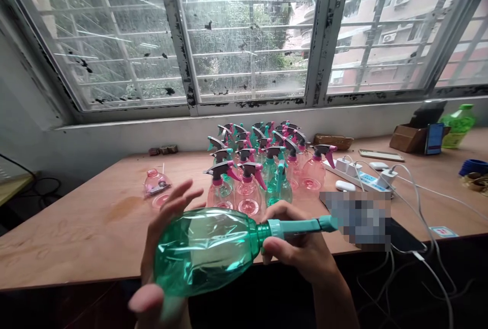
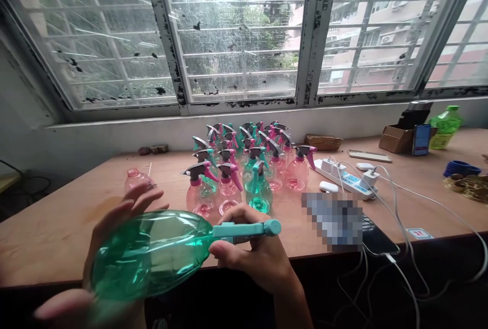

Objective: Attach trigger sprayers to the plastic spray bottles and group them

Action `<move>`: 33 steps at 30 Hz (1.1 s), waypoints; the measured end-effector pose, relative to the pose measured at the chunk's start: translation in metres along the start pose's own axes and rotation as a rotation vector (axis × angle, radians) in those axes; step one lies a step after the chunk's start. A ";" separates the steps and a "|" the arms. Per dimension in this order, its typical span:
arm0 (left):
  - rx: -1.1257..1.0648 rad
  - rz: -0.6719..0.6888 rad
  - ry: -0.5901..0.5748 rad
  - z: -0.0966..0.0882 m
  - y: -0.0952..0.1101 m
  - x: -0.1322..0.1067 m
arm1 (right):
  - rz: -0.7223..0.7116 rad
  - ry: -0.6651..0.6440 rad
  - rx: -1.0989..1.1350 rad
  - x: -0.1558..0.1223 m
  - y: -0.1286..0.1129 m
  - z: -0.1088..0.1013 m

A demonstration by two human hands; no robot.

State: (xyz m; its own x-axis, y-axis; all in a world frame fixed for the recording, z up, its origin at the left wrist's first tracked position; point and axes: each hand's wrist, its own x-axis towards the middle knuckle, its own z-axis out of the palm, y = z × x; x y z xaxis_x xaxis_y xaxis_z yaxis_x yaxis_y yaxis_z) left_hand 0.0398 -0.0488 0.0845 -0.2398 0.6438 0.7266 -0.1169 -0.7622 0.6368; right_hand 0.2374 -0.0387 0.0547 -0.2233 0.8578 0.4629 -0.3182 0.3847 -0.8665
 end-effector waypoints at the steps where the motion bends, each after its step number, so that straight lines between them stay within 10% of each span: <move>1: -0.030 -0.041 -0.008 -0.001 -0.001 0.001 | -0.049 0.027 -0.076 -0.001 -0.001 0.001; 7: -0.168 -0.469 -0.039 -0.010 -0.005 0.002 | -0.234 0.079 -0.429 -0.005 -0.007 0.002; 15: -0.086 -0.217 -0.066 -0.009 -0.004 -0.001 | -0.221 0.079 -0.299 0.005 0.000 -0.001; 23: -0.216 -0.642 -0.024 -0.011 0.000 0.001 | -0.256 0.110 -0.426 0.000 -0.008 -0.004; 33: -0.115 -0.285 -0.062 -0.008 0.000 -0.002 | -0.227 0.048 -0.327 0.002 -0.005 -0.006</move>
State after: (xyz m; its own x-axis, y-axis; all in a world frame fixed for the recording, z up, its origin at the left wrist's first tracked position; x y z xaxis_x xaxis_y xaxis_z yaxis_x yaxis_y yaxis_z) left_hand 0.0325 -0.0506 0.0805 -0.1227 0.8328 0.5399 -0.2803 -0.5509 0.7861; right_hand 0.2440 -0.0367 0.0585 -0.1348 0.7504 0.6471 -0.0428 0.6480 -0.7604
